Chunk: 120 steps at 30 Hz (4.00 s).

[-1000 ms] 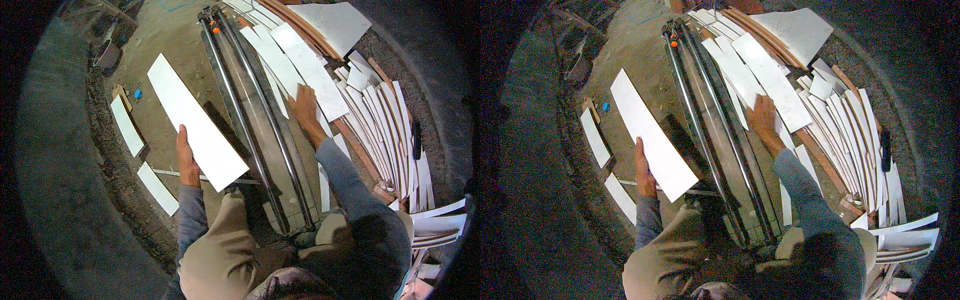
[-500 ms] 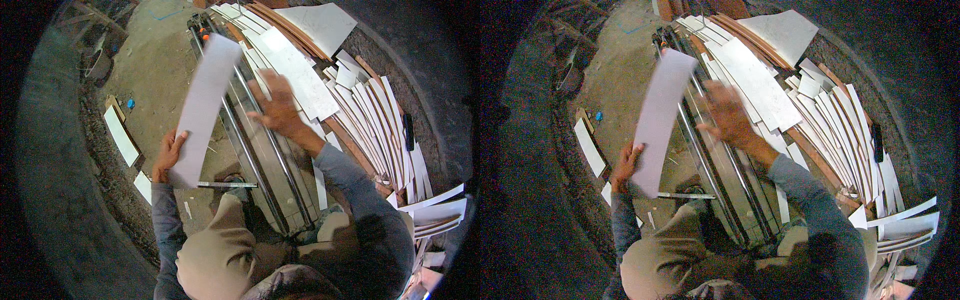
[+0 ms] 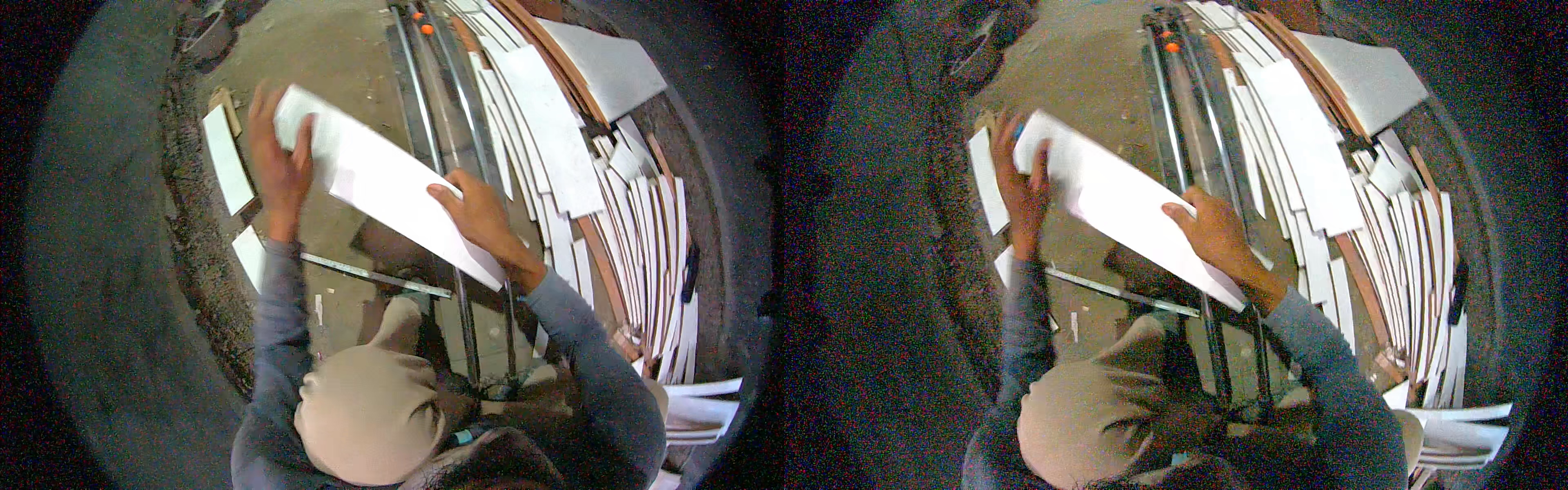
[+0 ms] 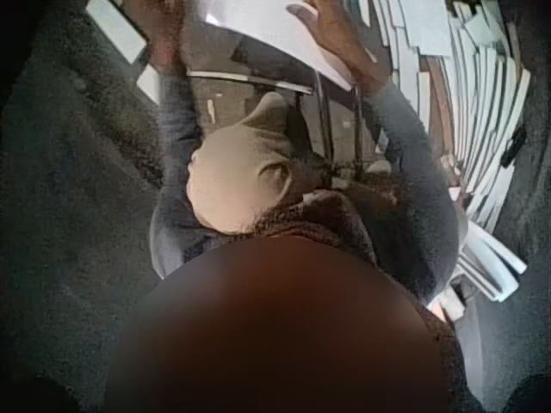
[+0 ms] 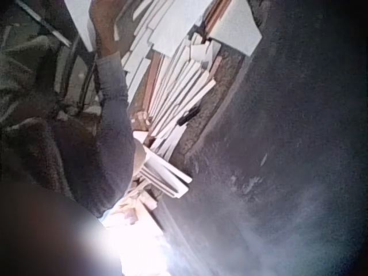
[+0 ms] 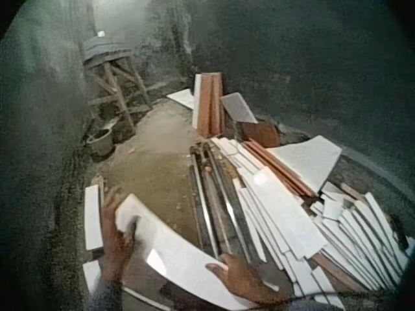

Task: The person uses a manual tile cutter to cut white planks. They position each plank on the cutter, score it, and snap it to separate the pieces. The cut pieces are stacked nearby.

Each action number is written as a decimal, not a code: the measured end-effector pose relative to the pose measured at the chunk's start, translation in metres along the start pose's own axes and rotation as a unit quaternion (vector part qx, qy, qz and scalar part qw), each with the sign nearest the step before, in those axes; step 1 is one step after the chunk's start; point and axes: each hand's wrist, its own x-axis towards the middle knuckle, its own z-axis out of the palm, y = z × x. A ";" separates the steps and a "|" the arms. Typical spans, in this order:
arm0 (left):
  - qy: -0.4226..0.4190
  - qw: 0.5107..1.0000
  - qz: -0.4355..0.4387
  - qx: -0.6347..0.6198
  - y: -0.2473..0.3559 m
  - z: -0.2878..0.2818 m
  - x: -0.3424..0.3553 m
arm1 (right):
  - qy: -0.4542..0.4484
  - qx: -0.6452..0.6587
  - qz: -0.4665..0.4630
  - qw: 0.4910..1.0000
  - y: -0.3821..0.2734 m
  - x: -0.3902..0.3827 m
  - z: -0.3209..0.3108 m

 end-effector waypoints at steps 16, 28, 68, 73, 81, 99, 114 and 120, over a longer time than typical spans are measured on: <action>-0.066 0.793 -0.424 -0.432 0.067 0.084 -0.125 | 0.039 0.104 0.003 0.994 0.023 0.022 0.103; -0.072 0.809 -0.408 -0.417 0.025 0.145 -0.125 | 0.051 0.057 -0.031 0.997 0.038 -0.002 0.096; -0.072 0.876 -0.403 -0.256 -0.011 0.384 -0.063 | 0.184 0.415 0.236 0.859 0.098 0.090 0.096; -0.108 0.860 -0.427 -0.259 -0.010 0.390 -0.055 | 0.118 0.448 0.199 0.863 0.117 0.101 0.088; -0.103 0.865 -0.413 -0.267 -0.019 0.406 -0.065 | 0.097 0.427 0.284 0.853 0.107 0.119 0.065; -0.156 0.841 -0.394 -0.336 0.085 0.208 -0.187 | 0.187 0.021 0.099 0.977 0.110 0.102 0.088; -0.111 0.852 -0.414 -0.302 0.094 0.221 -0.194 | 0.198 0.059 0.147 0.967 0.105 0.093 0.096; -0.115 0.854 -0.403 -0.307 0.094 0.226 -0.195 | 0.221 0.084 0.138 0.962 0.104 0.068 0.099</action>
